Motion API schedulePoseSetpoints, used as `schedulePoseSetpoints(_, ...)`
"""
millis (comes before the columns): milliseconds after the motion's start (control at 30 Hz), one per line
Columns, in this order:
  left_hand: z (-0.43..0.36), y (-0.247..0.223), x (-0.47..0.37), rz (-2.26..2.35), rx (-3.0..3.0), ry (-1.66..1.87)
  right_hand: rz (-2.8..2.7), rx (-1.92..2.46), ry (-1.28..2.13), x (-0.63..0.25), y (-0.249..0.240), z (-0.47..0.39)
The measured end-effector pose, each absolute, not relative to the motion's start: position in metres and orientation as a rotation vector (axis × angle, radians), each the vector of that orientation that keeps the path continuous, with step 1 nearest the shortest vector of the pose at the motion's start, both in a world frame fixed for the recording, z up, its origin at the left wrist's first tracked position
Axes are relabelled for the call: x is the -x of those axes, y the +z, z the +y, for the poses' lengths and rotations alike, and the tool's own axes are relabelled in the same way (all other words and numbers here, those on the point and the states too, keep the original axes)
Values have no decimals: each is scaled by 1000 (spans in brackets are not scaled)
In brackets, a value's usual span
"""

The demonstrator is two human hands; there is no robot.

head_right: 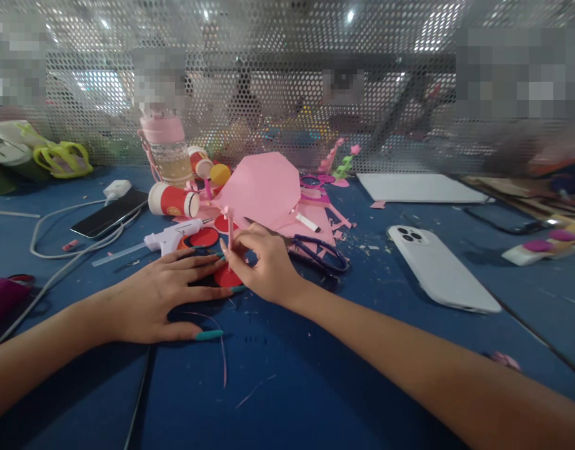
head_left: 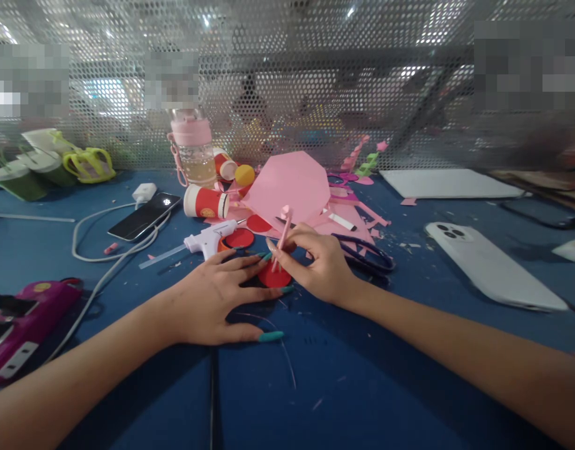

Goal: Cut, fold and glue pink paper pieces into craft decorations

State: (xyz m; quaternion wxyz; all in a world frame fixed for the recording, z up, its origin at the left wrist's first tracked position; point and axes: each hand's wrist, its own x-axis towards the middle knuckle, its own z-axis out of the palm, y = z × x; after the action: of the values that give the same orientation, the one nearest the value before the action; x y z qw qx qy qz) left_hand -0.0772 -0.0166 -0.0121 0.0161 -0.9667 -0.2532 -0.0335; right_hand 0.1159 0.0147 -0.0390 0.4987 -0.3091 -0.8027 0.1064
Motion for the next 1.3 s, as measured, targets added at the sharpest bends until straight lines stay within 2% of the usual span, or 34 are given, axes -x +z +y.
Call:
schedulePoseSetpoints(300, -18, -12, 78, -812, 3003, -104, -1877, 752, 210, -117, -38, 11)
schedulePoseSetpoints(567, -18, -12, 77, -808, 3007, -119, -1952, 741, 307, -115, -38, 14)
schedulePoseSetpoints(1300, -18, -12, 78, -833, 2999, -80, -1863, 708, 206, -117, -38, 11)
